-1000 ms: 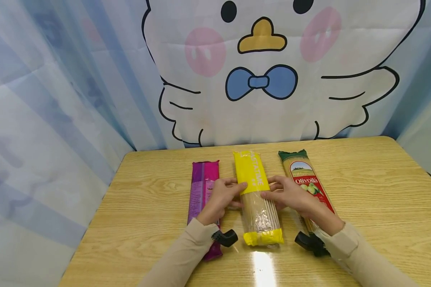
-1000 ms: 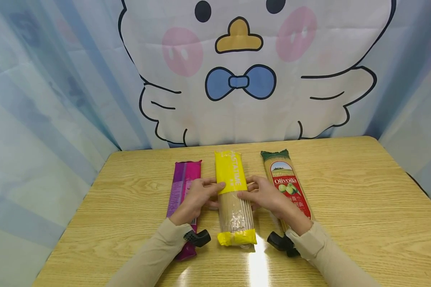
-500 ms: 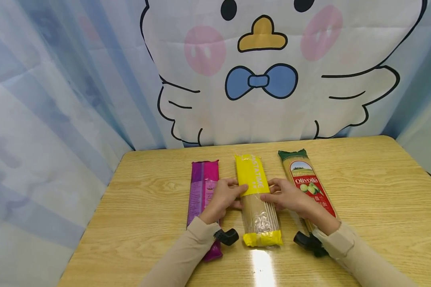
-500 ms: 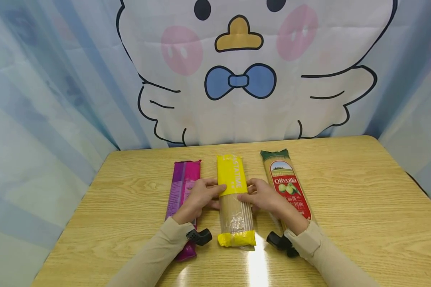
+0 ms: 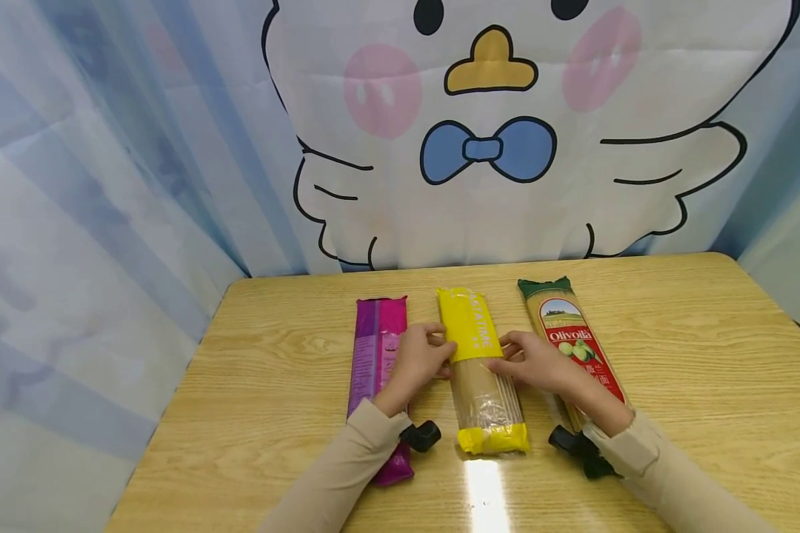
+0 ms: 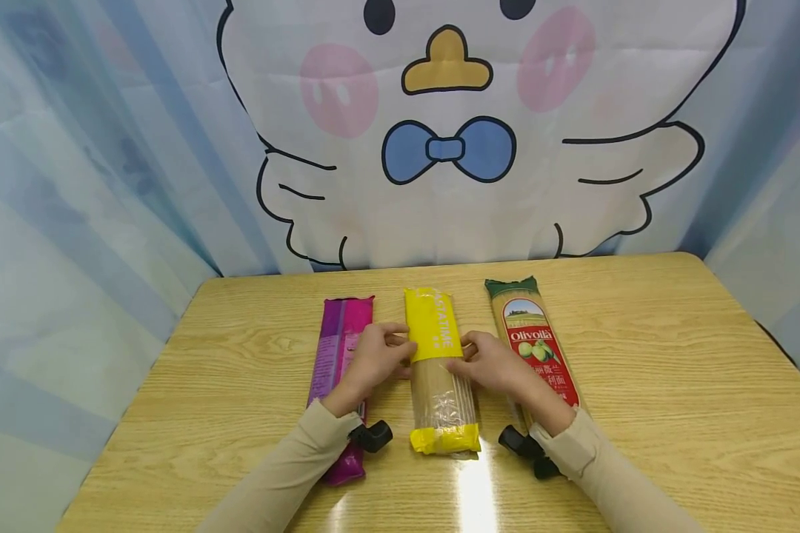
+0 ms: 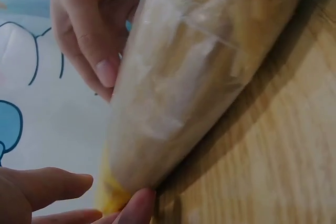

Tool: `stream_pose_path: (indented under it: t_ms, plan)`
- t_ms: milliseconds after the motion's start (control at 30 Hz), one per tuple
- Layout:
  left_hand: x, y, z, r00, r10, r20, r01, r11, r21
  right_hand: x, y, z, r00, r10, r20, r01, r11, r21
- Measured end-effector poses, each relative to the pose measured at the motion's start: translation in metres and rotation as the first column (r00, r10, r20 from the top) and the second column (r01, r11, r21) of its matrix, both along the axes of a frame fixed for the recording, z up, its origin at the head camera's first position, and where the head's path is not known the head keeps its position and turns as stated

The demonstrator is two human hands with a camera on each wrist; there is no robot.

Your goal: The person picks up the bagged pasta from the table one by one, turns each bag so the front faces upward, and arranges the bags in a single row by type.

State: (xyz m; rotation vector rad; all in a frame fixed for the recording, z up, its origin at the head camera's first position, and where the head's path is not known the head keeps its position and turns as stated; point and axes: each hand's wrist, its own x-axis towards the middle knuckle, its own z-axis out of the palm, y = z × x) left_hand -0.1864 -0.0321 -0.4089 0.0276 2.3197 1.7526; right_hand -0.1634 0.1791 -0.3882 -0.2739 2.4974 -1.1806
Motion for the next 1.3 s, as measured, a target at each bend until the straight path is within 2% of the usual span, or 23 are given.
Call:
stream_pose_path:
  t_ms: [133,333,567,867,1067,1300]
  plan:
    - [0.000,-0.005,0.009,0.999,0.004,-0.050,-0.005,1.000,-0.015,0.000,-0.003,0.006,0.999,-0.019,-0.049,0.020,1.000,0.021]
    - [0.002,-0.018,0.020,0.997,-0.015,-0.080,0.016,1.000,0.006,0.002,-0.010,0.017,0.993,-0.006,-0.119,0.008,1.000,0.014]
    - [0.005,-0.035,0.026,0.990,-0.019,-0.141,0.017,1.000,-0.016,0.002,-0.019,0.019,0.991,-0.015,-0.134,0.009,0.999,-0.044]
    - [0.006,-0.059,0.030,0.986,0.033,-0.164,-0.048,0.995,-0.088,0.001,-0.035,0.023,0.992,0.012,-0.122,-0.024,0.995,-0.098]
    - [0.008,-0.074,0.034,0.988,0.056,-0.147,-0.063,0.997,-0.049,0.000,-0.049,0.025,0.993,0.040,-0.107,-0.053,0.991,-0.127]
    - [0.009,-0.092,0.032,0.988,0.089,-0.130,-0.095,0.995,-0.039,0.000,-0.063,0.023,0.995,0.044,-0.093,-0.057,0.988,-0.141]
